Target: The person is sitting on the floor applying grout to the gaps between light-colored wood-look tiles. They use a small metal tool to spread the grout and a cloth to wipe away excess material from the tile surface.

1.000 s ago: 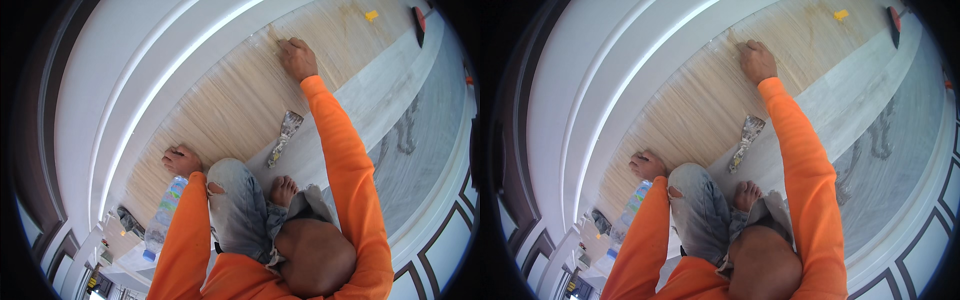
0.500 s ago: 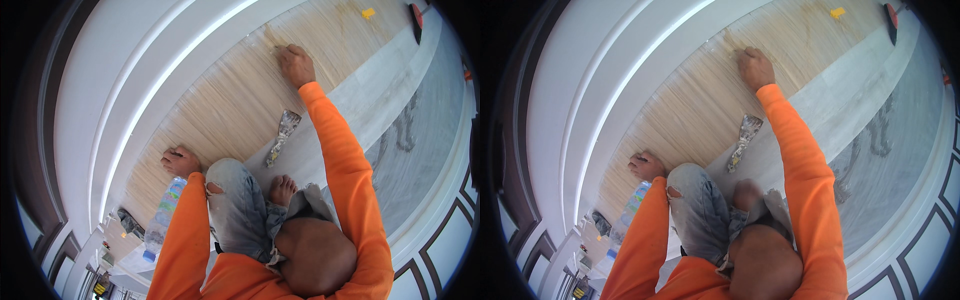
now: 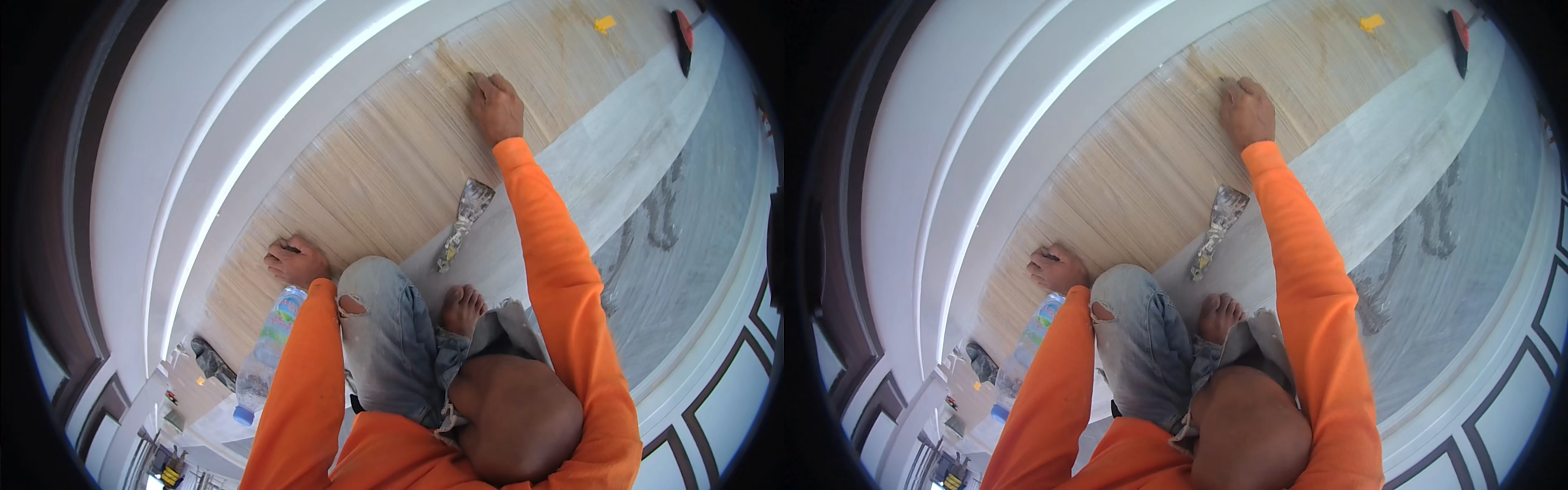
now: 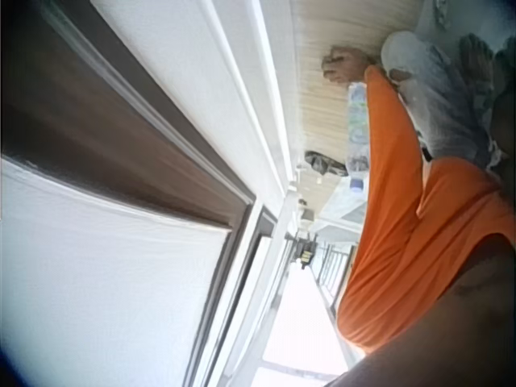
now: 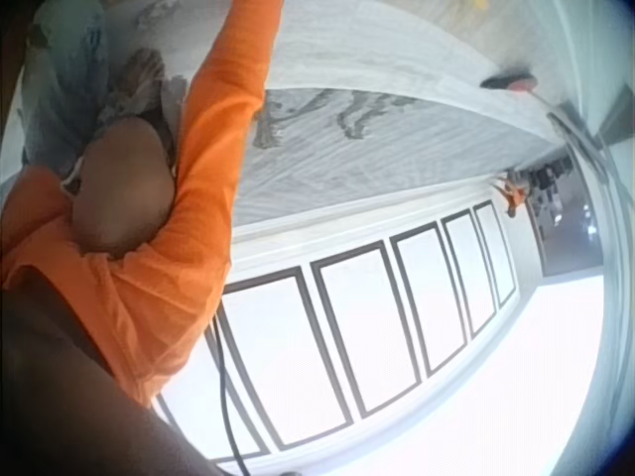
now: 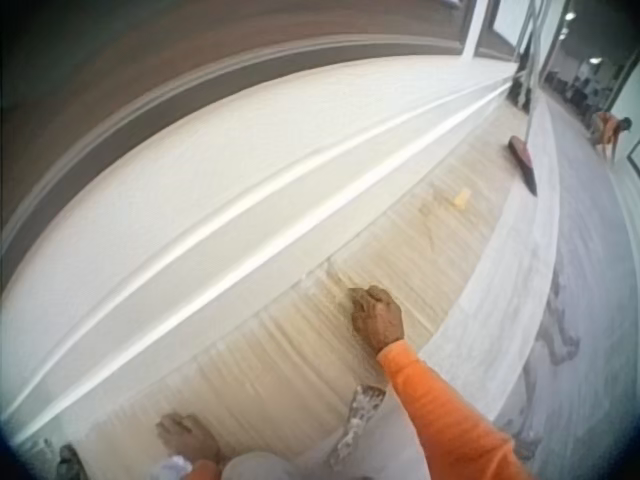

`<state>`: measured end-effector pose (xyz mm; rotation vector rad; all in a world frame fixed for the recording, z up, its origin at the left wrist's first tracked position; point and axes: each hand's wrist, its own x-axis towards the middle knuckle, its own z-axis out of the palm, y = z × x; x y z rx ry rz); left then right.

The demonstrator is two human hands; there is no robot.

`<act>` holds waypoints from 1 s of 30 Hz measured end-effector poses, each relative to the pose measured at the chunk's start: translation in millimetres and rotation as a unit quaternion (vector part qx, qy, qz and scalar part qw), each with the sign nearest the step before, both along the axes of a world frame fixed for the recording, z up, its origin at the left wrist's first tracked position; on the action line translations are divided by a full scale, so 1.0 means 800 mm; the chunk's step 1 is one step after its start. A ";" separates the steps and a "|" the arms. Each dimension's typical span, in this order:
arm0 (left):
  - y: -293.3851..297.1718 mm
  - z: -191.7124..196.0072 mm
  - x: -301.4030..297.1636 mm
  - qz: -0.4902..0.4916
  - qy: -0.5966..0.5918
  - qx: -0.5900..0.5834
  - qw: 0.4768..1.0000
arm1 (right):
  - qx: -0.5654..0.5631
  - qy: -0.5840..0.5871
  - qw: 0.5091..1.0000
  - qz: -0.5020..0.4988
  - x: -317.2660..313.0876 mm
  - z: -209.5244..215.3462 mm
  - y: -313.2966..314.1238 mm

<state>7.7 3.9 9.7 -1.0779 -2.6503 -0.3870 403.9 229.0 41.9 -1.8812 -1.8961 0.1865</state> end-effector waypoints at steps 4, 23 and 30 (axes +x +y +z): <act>0.003 -0.007 0.002 -0.023 0.008 0.032 0.999 | 0.075 0.043 0.981 0.171 -0.025 -0.002 -0.036; -0.250 0.221 0.036 -0.150 -0.571 0.008 0.807 | 0.006 -0.054 0.998 0.022 0.095 -0.029 -0.192; -0.563 0.150 -0.017 0.092 -0.356 -0.107 0.924 | 0.025 0.018 0.999 -0.030 0.100 0.019 -0.180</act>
